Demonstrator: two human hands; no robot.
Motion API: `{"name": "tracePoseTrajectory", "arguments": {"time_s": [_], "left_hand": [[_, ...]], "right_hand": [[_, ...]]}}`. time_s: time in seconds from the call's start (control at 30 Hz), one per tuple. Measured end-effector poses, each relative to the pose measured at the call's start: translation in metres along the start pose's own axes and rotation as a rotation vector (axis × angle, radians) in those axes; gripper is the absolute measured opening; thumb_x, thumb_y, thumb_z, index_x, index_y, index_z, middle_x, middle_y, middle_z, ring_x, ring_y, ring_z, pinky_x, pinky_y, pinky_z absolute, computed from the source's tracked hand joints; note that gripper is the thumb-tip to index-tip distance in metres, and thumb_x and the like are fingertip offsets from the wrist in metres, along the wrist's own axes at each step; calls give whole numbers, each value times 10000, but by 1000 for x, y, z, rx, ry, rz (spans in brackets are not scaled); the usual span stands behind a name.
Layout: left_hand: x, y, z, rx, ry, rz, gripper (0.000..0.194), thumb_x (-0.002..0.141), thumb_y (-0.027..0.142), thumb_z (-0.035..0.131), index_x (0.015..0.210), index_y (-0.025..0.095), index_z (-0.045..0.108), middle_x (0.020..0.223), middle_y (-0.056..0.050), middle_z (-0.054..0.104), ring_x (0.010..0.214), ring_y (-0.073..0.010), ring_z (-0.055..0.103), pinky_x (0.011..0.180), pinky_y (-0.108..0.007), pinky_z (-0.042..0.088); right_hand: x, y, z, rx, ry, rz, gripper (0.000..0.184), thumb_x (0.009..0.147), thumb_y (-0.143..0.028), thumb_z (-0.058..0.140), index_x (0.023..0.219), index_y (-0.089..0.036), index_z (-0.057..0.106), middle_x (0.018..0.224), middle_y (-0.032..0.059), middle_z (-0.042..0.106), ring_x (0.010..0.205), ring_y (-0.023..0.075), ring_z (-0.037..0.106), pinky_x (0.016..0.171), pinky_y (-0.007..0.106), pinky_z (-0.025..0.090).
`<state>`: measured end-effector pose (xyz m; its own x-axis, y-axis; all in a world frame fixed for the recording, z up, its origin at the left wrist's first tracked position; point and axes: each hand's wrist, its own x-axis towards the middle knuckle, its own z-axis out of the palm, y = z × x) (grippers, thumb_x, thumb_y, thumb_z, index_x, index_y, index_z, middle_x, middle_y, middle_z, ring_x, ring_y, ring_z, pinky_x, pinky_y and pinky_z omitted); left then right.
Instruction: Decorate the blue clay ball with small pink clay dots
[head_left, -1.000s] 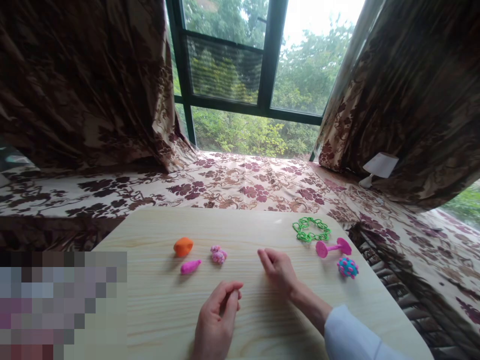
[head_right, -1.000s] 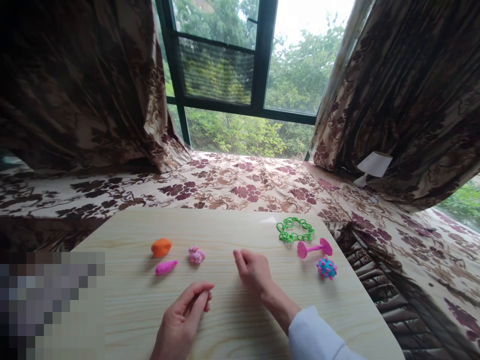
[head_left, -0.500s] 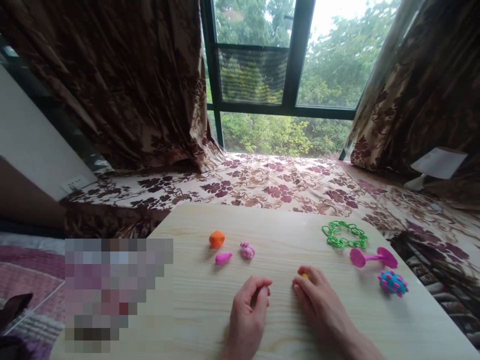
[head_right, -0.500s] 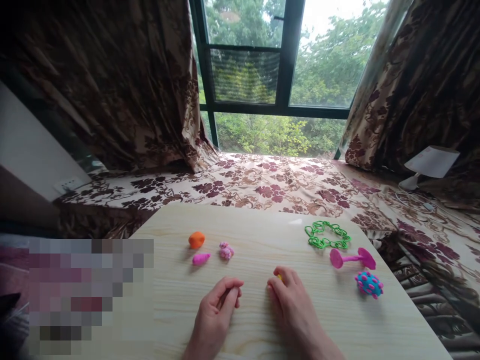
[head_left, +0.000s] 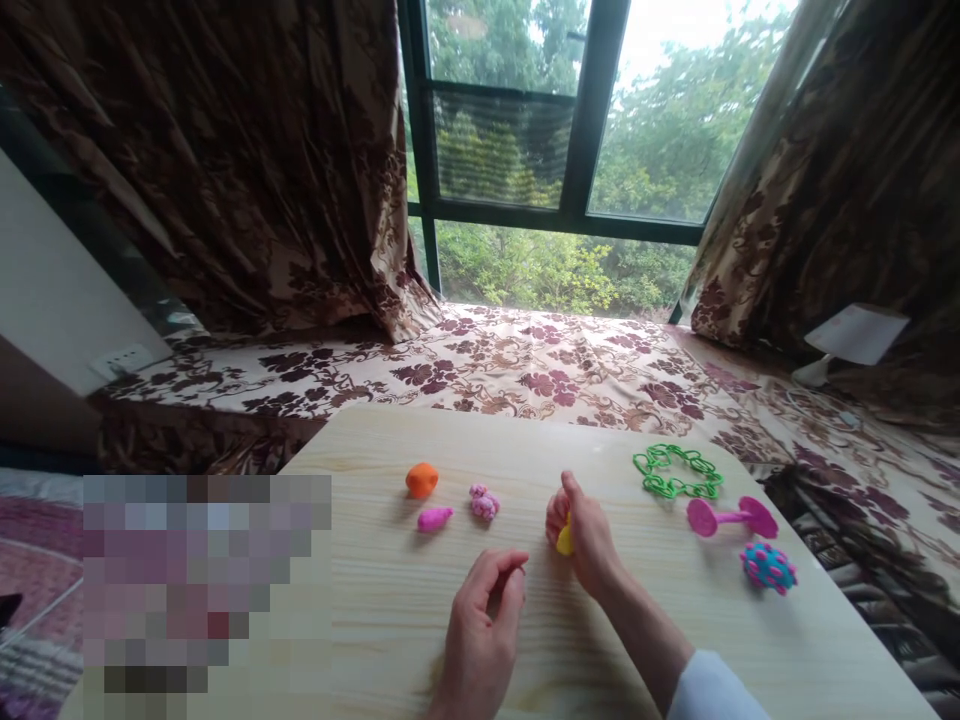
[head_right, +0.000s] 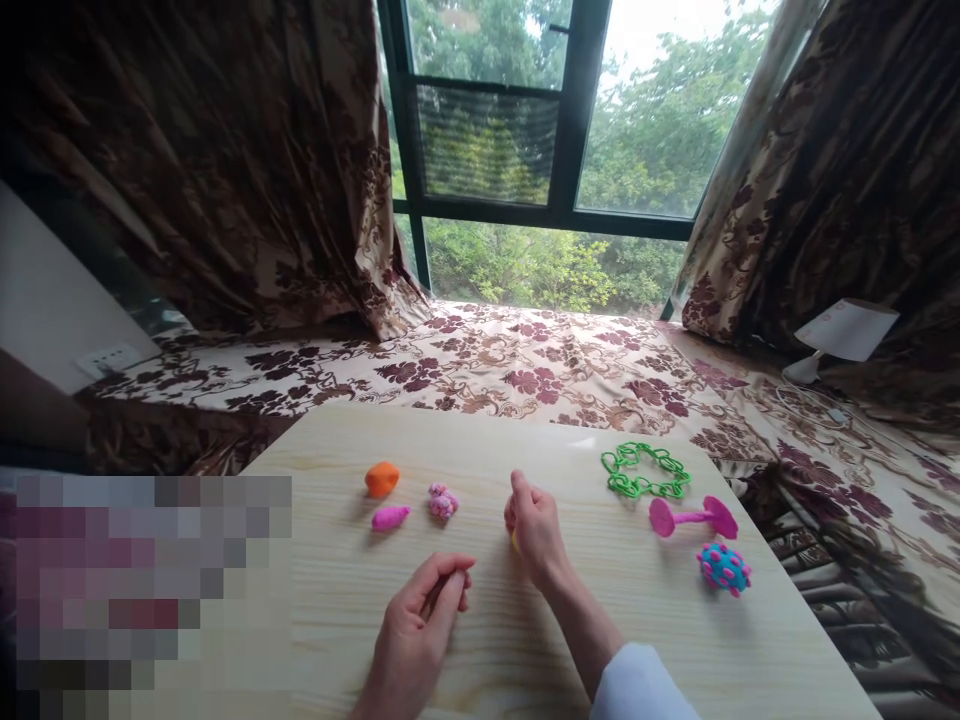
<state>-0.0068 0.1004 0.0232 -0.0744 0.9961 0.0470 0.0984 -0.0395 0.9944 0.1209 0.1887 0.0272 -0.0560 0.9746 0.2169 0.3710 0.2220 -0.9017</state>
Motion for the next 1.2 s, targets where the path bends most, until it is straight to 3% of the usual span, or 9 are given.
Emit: {"name": "tracePoseTrajectory", "arguments": {"time_s": [0.1, 0.23, 0.33, 0.43, 0.57, 0.7, 0.9, 1.03, 1.2], "left_hand": [[3, 4, 1, -61, 14, -16, 309, 807, 314, 514, 1100, 214, 534, 984, -54, 593, 869, -169, 571, 769, -272, 459], [6, 16, 7, -253, -45, -79, 361, 780, 321, 559, 1114, 197, 500, 992, -61, 606, 868, -168, 574, 784, -287, 454], [6, 27, 10, -330, -127, -154, 280, 737, 317, 612, 972, 179, 547, 879, -38, 620, 775, -149, 575, 705, -262, 457], [3, 34, 9, -463, -201, -284, 223, 734, 318, 606, 897, 170, 572, 830, -27, 611, 741, -137, 561, 667, -253, 454], [1, 34, 4, -706, -198, -424, 165, 780, 272, 540, 894, 162, 588, 815, -20, 597, 738, -122, 557, 709, -272, 455], [2, 31, 9, -733, -195, -449, 118, 772, 234, 561, 856, 155, 581, 805, -15, 598, 717, -99, 546, 724, -258, 449], [-4, 30, 22, -355, -184, -335, 279, 792, 407, 519, 932, 168, 550, 704, 6, 585, 557, -89, 497, 487, -203, 398], [-7, 27, 24, -144, -173, -195, 273, 785, 411, 527, 918, 174, 546, 611, 39, 530, 528, -87, 459, 472, -190, 370], [-13, 31, 30, -72, -109, -166, 256, 832, 427, 428, 856, 198, 540, 643, 28, 532, 561, -110, 473, 528, -212, 397]], "right_hand": [[-11, -17, 4, 224, -38, 84, 635, 890, -545, 52, 745, -167, 541, 606, 36, 549, 480, 125, 498, 452, 225, 382], [-38, -35, -5, 710, -251, 244, 514, 911, -471, 180, 1136, -179, 539, 1011, 115, 621, 875, 201, 602, 695, 320, 477], [-52, -40, -22, 694, -334, 250, 376, 878, -335, 384, 1234, -258, 476, 1230, 76, 530, 1131, 220, 480, 890, 392, 408], [-63, -40, -37, 576, -356, 228, 412, 850, -262, 456, 1260, -306, 438, 1290, 43, 480, 1180, 209, 433, 953, 401, 363], [-78, -40, -43, 337, -265, 22, 423, 794, -220, 555, 1203, -301, 488, 1259, 41, 475, 1108, 202, 475, 879, 337, 429], [-83, -39, -38, 126, -123, -122, 344, 763, -174, 561, 1096, -260, 537, 1040, 44, 566, 896, 176, 543, 708, 274, 460], [-79, -29, -34, -155, -4, -34, 44, 790, -194, 491, 788, -202, 534, 667, -14, 556, 594, 125, 502, 571, 230, 382], [-81, -22, -29, -195, 7, 0, 188, 871, -239, 364, 758, -197, 509, 608, -19, 544, 535, 117, 487, 531, 219, 335], [-84, -28, -22, -177, 60, -75, 211, 872, -285, 364, 755, -186, 508, 654, -1, 530, 606, 133, 480, 614, 248, 342]]}}
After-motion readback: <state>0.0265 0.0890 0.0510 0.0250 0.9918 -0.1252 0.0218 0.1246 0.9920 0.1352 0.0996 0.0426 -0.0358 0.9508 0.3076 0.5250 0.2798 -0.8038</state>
